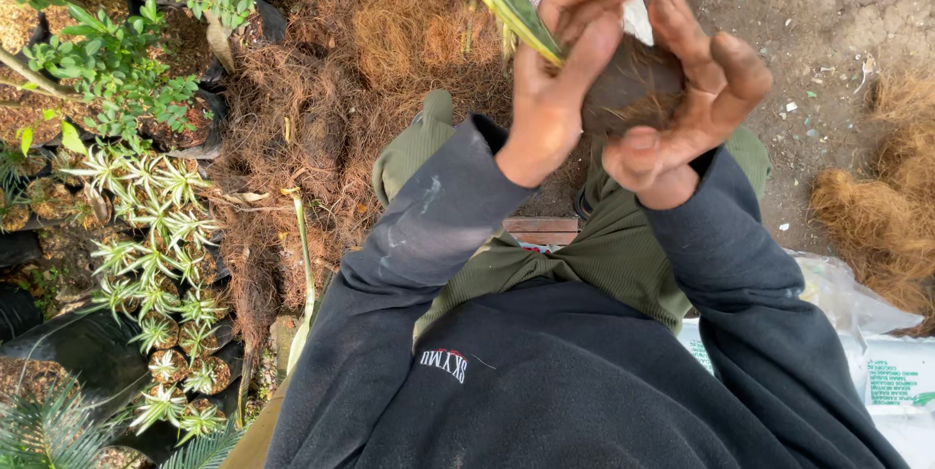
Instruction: The person sits cross-legged and wraps a small plant with exposed roots in a piece of fibrous material, likely coconut coir. They repeatedly adjust and tighten the wrapping around the root ball by hand.
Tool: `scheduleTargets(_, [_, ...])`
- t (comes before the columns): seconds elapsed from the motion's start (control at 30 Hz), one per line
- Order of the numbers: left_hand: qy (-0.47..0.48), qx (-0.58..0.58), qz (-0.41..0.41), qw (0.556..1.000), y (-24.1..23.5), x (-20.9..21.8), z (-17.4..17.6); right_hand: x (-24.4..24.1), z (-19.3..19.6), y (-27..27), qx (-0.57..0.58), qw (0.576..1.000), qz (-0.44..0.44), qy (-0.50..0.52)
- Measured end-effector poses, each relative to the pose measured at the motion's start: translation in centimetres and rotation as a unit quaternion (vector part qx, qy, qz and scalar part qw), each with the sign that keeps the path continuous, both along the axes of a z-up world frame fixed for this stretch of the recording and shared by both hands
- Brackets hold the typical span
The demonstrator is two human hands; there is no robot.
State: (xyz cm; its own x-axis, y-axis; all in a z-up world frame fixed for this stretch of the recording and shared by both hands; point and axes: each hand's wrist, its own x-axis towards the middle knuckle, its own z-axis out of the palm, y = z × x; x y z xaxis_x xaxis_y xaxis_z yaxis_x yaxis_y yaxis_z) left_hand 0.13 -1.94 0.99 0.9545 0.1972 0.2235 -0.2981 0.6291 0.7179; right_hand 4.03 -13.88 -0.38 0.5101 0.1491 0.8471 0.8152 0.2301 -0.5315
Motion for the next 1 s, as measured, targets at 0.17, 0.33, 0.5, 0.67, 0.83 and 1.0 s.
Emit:
scheduleTargets(0.17, [0.097,-0.231,-0.158,0.955,0.4,0.0,-1.0,1.3,-0.4,-0.8,-0.039,0.994,-0.032,-0.099])
scheduleTargets(0.33, [0.059,-0.229,-0.089,0.968,-0.8,-0.2,-2.3,-1.6,-1.0,-0.7,-0.049,0.994,-0.026,0.091])
scheduleTargets(0.5, [0.062,-0.087,0.001,0.994,-1.5,-1.4,-3.2,-3.2,-0.8,-0.5,-0.055,0.989,-0.098,0.098])
scheduleTargets(0.67, [0.053,-0.136,-0.006,0.989,-1.6,-1.3,-3.8,-3.0,0.0,-0.4,-0.068,0.990,-0.086,0.090])
scheduleTargets(0.83, [0.011,-0.251,-0.143,0.957,0.1,-0.1,-3.2,-1.5,2.0,-0.5,-0.032,0.997,0.040,0.055])
scheduleTargets(1.0, [0.013,-0.244,-0.229,0.942,0.5,0.1,-2.2,1.5,2.8,0.3,-0.019,0.987,0.004,-0.156])
